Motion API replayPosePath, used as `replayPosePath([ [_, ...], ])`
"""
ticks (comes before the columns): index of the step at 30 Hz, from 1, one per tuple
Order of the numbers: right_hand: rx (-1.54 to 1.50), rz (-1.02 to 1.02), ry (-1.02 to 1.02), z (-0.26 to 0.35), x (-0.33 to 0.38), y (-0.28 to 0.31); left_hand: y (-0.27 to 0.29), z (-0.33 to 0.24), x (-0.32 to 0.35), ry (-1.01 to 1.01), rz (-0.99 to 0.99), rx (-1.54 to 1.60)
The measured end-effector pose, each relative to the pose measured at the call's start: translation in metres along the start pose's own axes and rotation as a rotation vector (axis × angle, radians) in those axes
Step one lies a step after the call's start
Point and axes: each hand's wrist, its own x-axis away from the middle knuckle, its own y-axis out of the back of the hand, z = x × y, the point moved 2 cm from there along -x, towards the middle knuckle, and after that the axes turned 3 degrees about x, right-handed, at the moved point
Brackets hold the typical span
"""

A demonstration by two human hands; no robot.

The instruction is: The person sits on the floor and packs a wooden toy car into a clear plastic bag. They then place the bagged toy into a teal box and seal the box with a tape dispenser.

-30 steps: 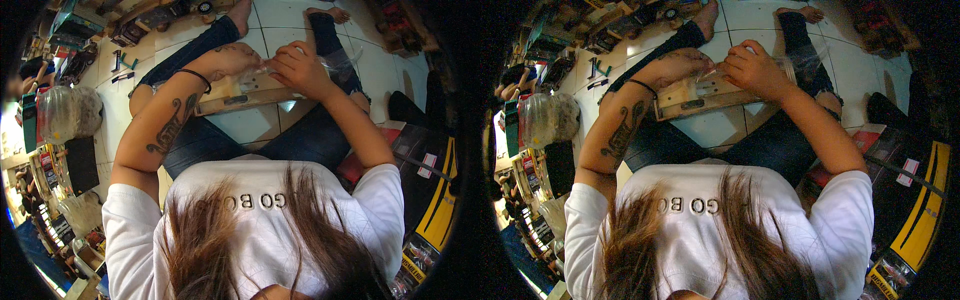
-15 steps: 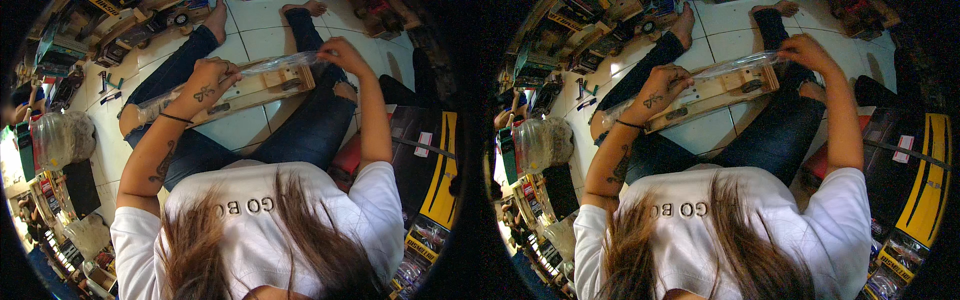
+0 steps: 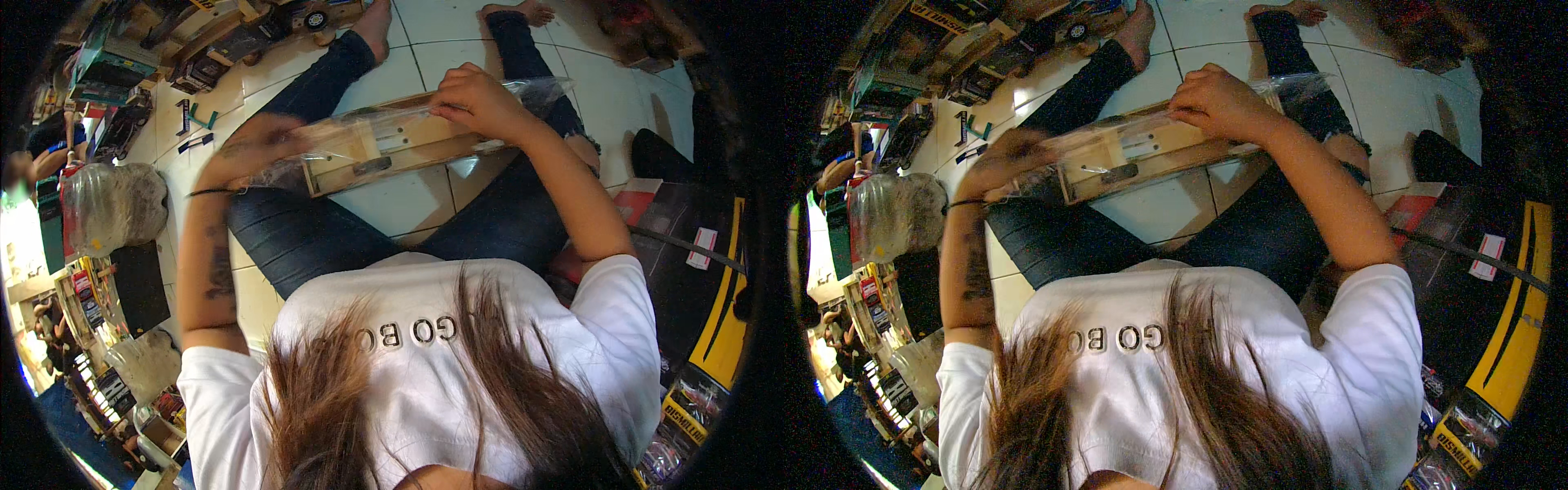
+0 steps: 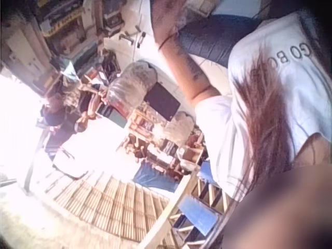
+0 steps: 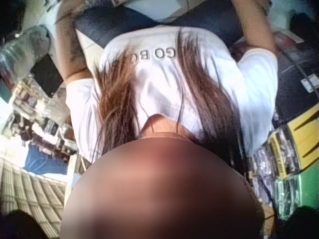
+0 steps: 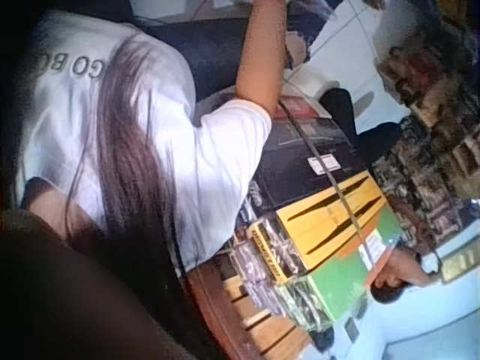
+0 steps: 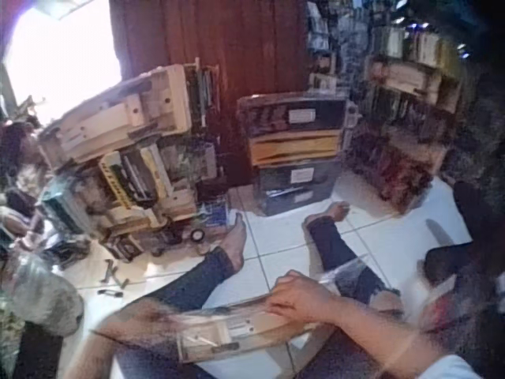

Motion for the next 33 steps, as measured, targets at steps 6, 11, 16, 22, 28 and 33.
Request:
replayPosePath([
  [6, -0.029, 0.023, -0.009, -0.005, 0.001, 0.003, 0.076, 0.027, 0.068, 0.315, -0.452, -0.269],
  [11, -0.009, 0.070, -0.042, -0.005, -0.004, 0.001, -0.045, -0.057, -0.028, -0.451, -0.526, -0.457],
  [16, -0.116, 0.131, -0.025, -0.006, -0.006, 0.011, -0.085, -0.080, -0.079, -0.232, -0.234, -0.063],
  [22, 0.326, -0.329, 0.055, 0.019, 0.008, 0.000, -0.071, -0.065, -0.111, 0.089, 0.197, 0.124],
  [28, 0.468, -0.125, 0.158, 0.019, 0.011, -0.014, -0.075, -0.078, -0.106, 0.004, 0.123, -0.144],
  [33, 0.107, 0.067, 0.003, -0.001, 0.001, -0.014, -0.098, -0.087, -0.076, -0.403, -0.344, -0.629],
])
